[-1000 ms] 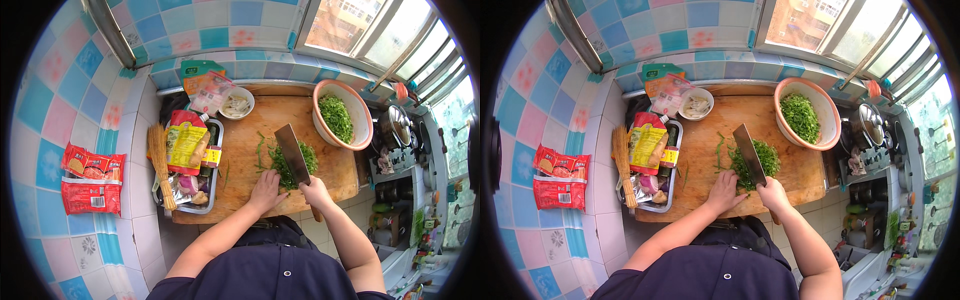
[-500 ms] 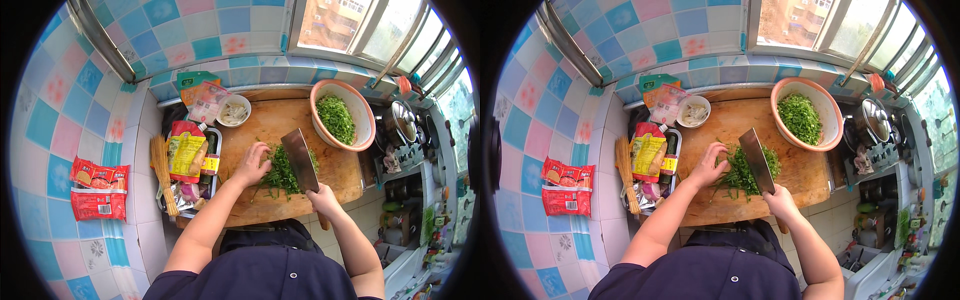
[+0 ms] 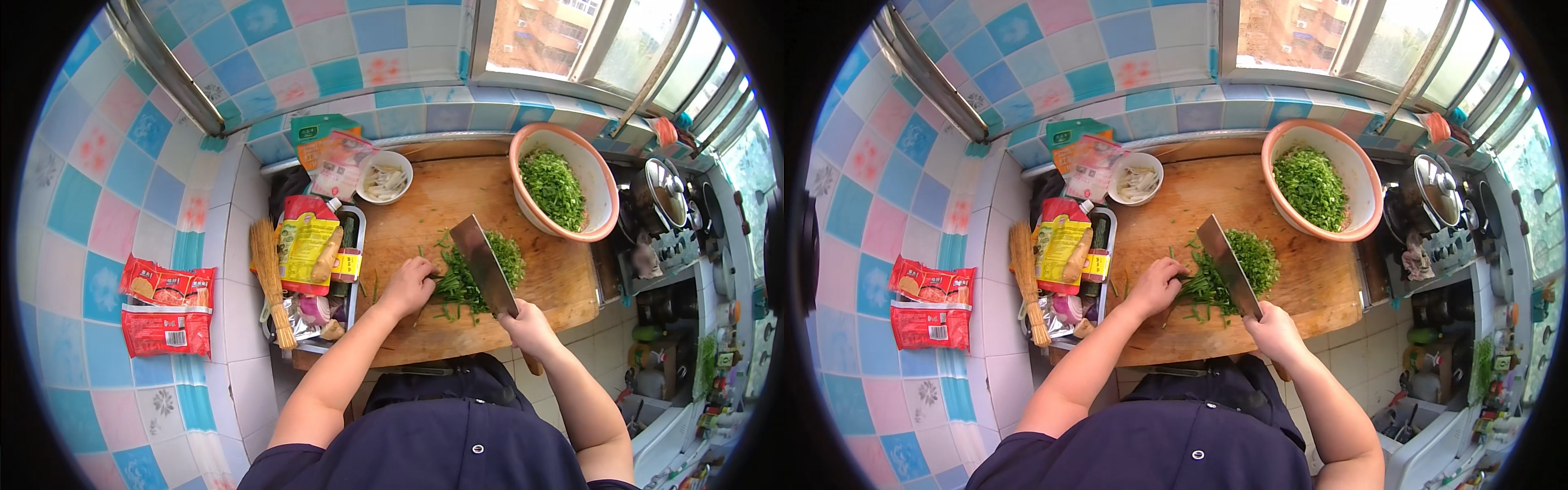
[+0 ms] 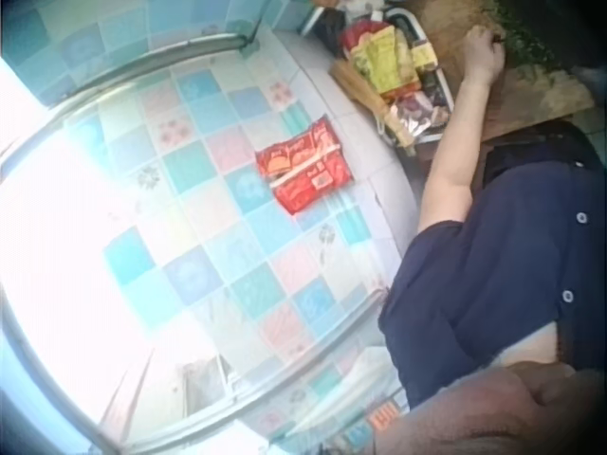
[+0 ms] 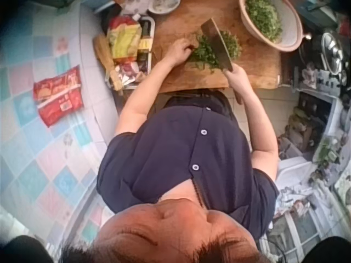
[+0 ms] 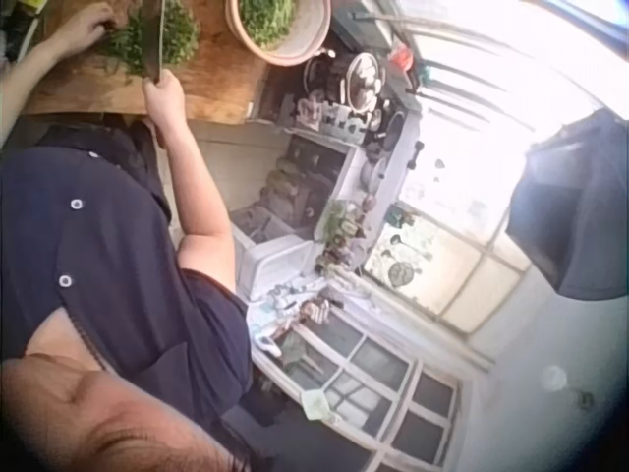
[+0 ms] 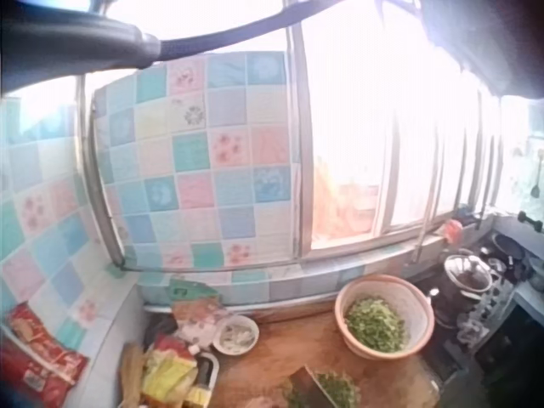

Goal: The person chops a bundle of green chives on a wooden cutting board using a cleaver, transferring the chopped pieces into a large bowl. The person then moves to a sink area to trim the ends of the remaining chives by hand.

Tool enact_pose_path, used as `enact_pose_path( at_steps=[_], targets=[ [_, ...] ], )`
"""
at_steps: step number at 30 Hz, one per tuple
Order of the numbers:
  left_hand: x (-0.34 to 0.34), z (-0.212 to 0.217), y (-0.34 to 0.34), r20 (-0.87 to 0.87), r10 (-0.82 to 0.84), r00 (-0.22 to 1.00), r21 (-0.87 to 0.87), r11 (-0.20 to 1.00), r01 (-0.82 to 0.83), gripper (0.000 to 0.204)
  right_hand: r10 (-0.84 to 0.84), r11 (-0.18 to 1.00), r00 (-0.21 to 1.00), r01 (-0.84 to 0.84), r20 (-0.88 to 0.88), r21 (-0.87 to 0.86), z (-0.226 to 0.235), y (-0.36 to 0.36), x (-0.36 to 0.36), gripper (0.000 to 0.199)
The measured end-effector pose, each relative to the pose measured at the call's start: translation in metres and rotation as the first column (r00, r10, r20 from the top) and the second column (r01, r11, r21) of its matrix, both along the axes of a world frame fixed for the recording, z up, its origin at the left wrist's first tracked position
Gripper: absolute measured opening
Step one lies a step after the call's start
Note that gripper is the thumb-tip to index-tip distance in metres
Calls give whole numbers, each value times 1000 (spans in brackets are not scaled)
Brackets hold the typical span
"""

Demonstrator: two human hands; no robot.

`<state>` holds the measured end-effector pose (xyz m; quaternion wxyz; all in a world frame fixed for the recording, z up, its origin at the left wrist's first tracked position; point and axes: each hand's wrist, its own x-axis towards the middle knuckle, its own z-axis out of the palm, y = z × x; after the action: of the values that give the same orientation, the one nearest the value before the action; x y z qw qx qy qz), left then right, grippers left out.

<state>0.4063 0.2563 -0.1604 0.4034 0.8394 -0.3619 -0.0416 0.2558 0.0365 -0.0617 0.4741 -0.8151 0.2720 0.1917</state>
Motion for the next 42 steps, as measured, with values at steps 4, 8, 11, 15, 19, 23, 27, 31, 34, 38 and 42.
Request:
enact_pose_path(
  at_steps=[4,8,11,15,19,23,27,31,34,38,42],
  targets=[
    [-39,17,-12,-73,131,989,52,990,-128,51,32,998,999,-32,-1,-53,4,7,0,29],
    [-65,6,-30,128,155,980,179,968,-177,75,21,999,1000,-20,23,-50,5,12,1,30],
    [-66,-2,-29,175,135,975,147,976,-162,66,-18,999,998,16,-66,-30,18,19,3,30],
    [-52,-7,-17,202,65,977,33,997,-73,48,26,996,998,-31,-58,-89,23,23,4,31],
    [-45,-8,-13,283,22,959,-7,1000,-21,30,90,979,995,-94,-31,-180,13,26,3,31],
    [-46,-8,-13,265,41,964,-42,999,-31,21,150,947,988,-153,-34,-281,6,33,7,32],
    [-44,-12,-13,266,46,963,-73,997,-27,17,160,939,982,-184,-103,-290,-1,37,13,34],
    [-43,-13,-13,278,43,960,-77,997,-22,15,187,929,968,-229,-164,-291,-4,38,18,33],
    [-43,-15,-14,268,45,962,-58,998,-30,15,218,910,947,-284,-235,-301,-3,39,33,30],
    [-44,-16,-15,264,47,963,-69,997,-30,14,206,884,964,-256,-166,-391,-28,52,39,27],
    [-46,-13,-11,264,48,963,-112,994,-19,14,100,924,992,-122,-79,-363,-34,63,38,25]
  ],
)
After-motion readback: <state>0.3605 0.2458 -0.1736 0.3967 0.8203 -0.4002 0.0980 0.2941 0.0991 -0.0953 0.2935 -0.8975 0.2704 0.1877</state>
